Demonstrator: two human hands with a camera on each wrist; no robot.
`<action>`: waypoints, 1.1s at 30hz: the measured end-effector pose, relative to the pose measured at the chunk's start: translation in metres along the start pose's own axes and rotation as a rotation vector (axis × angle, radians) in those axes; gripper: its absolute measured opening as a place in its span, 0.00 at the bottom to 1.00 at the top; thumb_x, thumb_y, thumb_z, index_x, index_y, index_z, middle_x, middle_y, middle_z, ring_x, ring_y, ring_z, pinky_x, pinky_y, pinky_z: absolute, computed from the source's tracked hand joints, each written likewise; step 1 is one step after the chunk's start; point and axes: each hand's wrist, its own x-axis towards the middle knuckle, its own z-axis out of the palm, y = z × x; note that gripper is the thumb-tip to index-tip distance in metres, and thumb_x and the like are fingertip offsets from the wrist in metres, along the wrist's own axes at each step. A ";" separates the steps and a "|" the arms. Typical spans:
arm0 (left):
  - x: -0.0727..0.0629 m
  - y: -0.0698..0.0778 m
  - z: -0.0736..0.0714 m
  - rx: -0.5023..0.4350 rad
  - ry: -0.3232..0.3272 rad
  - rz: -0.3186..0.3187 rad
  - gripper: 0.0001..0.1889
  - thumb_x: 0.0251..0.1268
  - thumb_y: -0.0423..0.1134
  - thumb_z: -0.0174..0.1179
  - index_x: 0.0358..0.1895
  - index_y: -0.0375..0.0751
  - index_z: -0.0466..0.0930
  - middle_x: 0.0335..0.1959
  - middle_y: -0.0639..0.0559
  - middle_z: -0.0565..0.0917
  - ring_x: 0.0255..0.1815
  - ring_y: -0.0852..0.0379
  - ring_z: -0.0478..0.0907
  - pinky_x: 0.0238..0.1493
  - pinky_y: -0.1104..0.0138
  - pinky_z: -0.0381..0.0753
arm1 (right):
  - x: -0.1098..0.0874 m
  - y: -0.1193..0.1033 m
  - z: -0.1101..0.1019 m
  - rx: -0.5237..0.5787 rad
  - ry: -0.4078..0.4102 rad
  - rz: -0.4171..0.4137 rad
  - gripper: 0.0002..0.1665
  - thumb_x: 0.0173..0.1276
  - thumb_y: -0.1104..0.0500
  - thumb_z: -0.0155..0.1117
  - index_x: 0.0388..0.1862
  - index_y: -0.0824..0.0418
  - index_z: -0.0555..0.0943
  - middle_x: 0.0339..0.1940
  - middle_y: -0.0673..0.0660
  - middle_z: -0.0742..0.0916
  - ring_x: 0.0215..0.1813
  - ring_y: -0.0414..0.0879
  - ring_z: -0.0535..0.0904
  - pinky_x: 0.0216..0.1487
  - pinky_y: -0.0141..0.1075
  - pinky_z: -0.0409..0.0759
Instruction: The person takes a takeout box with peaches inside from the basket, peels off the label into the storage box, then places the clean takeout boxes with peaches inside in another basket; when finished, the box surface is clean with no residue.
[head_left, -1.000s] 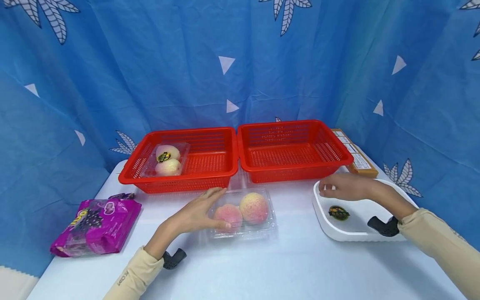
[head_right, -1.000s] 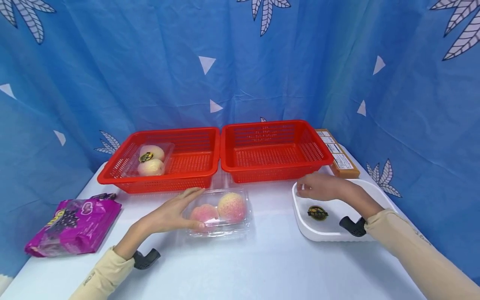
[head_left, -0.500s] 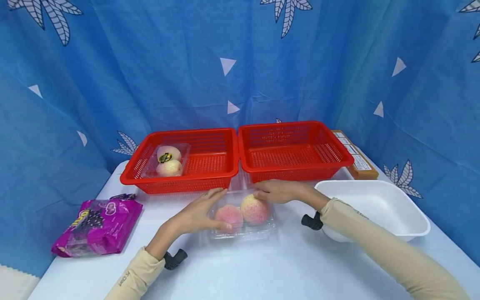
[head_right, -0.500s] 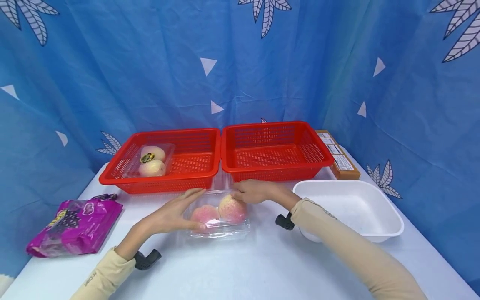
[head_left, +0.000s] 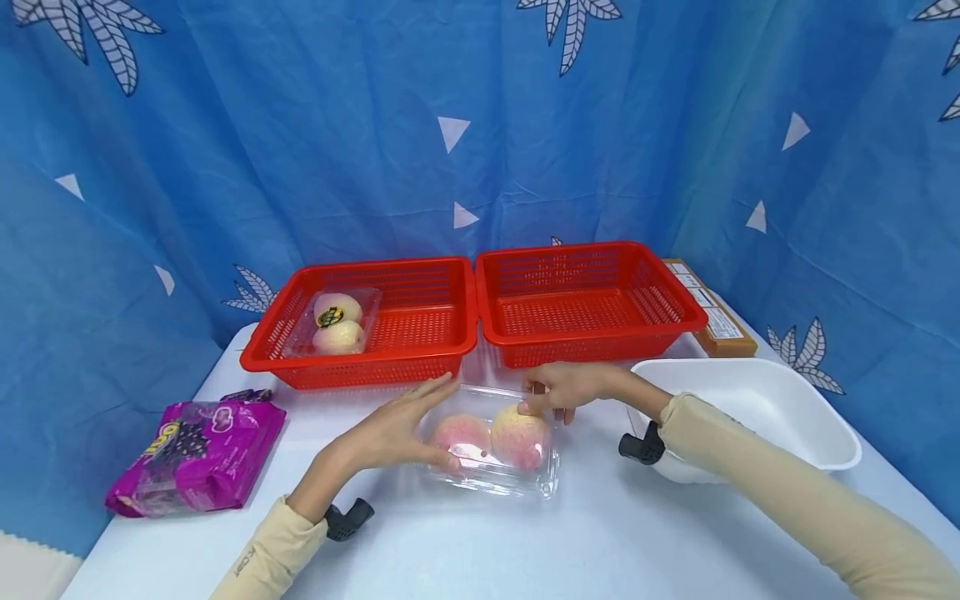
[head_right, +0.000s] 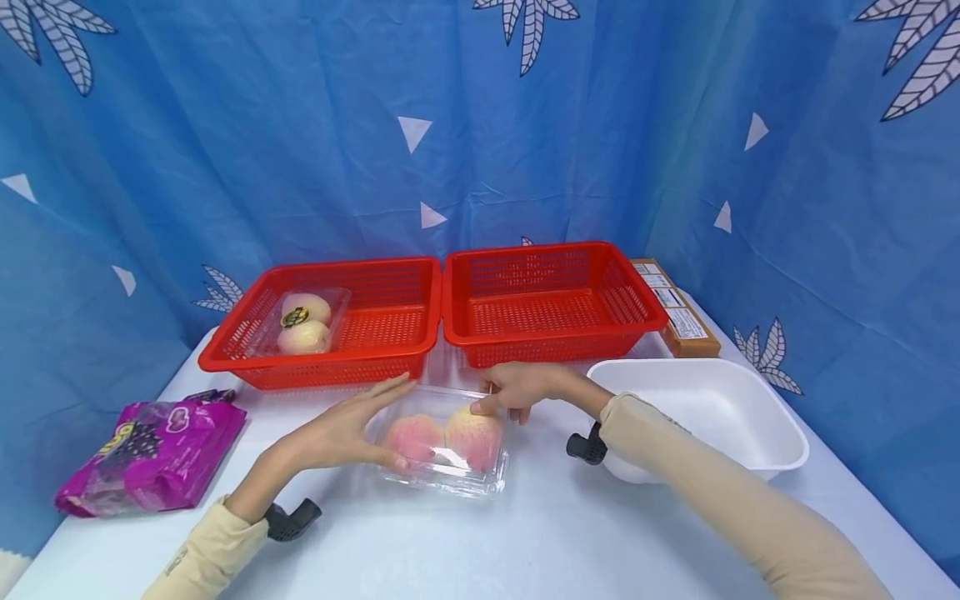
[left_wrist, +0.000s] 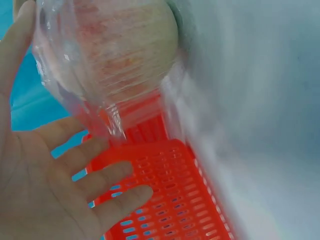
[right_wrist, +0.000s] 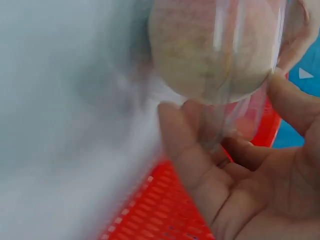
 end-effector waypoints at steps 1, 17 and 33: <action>0.000 0.001 -0.001 -0.001 -0.002 0.002 0.56 0.39 0.71 0.68 0.75 0.58 0.54 0.77 0.57 0.52 0.77 0.45 0.48 0.69 0.40 0.54 | -0.004 0.001 0.001 0.036 0.006 0.008 0.20 0.65 0.48 0.65 0.45 0.62 0.75 0.34 0.56 0.79 0.27 0.48 0.80 0.30 0.42 0.85; 0.061 0.019 -0.042 0.032 0.283 0.062 0.37 0.65 0.57 0.57 0.74 0.51 0.58 0.76 0.51 0.56 0.77 0.45 0.47 0.68 0.39 0.55 | -0.118 0.038 -0.018 0.464 0.253 -0.097 0.17 0.67 0.54 0.59 0.47 0.62 0.67 0.40 0.60 0.80 0.33 0.52 0.83 0.33 0.46 0.85; 0.142 0.006 -0.024 0.139 0.124 -0.136 0.46 0.64 0.70 0.45 0.76 0.42 0.49 0.78 0.49 0.47 0.78 0.42 0.36 0.73 0.42 0.45 | -0.123 0.087 -0.122 0.767 0.554 0.010 0.07 0.74 0.55 0.53 0.43 0.56 0.70 0.35 0.50 0.81 0.32 0.42 0.84 0.32 0.30 0.83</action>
